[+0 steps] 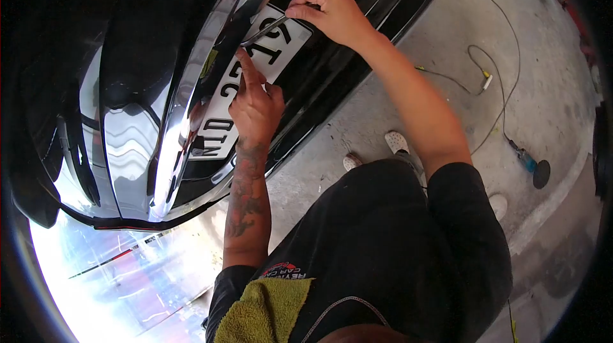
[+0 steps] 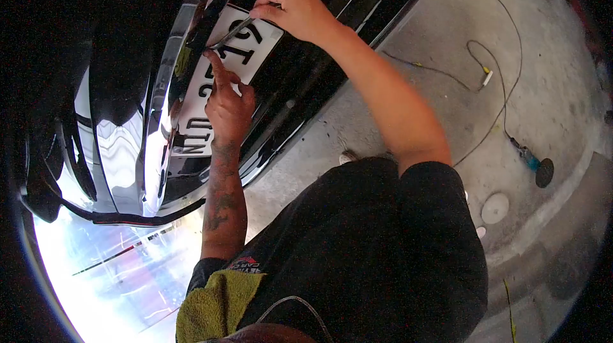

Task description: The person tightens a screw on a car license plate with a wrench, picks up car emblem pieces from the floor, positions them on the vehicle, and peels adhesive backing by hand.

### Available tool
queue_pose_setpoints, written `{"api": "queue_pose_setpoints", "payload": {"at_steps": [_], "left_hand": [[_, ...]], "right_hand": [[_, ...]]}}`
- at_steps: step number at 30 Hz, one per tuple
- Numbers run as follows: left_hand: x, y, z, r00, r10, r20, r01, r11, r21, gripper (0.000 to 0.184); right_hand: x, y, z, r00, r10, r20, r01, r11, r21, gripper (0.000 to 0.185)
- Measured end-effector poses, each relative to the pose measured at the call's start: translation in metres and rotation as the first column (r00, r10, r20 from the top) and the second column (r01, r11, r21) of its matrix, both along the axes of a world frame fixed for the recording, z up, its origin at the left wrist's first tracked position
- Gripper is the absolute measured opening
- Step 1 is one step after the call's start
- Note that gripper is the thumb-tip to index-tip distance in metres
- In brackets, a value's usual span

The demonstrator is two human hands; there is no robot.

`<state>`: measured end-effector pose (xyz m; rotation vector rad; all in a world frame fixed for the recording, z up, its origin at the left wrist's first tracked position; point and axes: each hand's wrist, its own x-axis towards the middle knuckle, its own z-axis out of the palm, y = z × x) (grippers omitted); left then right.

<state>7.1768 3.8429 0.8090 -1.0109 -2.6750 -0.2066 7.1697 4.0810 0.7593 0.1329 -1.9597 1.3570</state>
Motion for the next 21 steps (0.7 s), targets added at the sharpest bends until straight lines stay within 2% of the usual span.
{"api": "queue_pose_setpoints", "payload": {"at_steps": [1, 4, 7, 16, 21], "left_hand": [[0.000, 0.000, 0.000, 1.000, 0.003, 0.011, -0.003, 1.000, -0.001, 0.095], [-0.002, -0.001, -0.001, 1.000, -0.015, -0.001, 0.015, 1.000, 0.000, 0.095], [-0.002, 0.000, 0.003, 0.999, -0.014, -0.038, 0.014, 1.000, -0.020, 0.091], [0.002, 0.000, 0.001, 0.999, -0.032, -0.036, 0.033, 0.999, 0.011, 0.094], [0.005, 0.000, 0.001, 1.000, 0.012, -0.016, -0.012, 1.000, 0.008, 0.097]], "right_hand": [[0.000, -0.001, -0.002, 0.999, -0.014, -0.042, 0.014, 1.000, -0.004, 0.028], [-0.004, 0.002, -0.001, 1.000, -0.015, 0.003, 0.015, 1.000, 0.002, 0.029], [-0.009, 0.000, -0.003, 0.997, -0.045, -0.066, 0.046, 0.999, 0.008, 0.027], [0.001, 0.001, 0.003, 0.985, -0.005, 0.170, 0.006, 1.000, -0.004, 0.033], [-0.004, -0.001, 0.000, 0.983, -0.048, 0.175, 0.044, 0.999, 0.028, 0.033]]}}
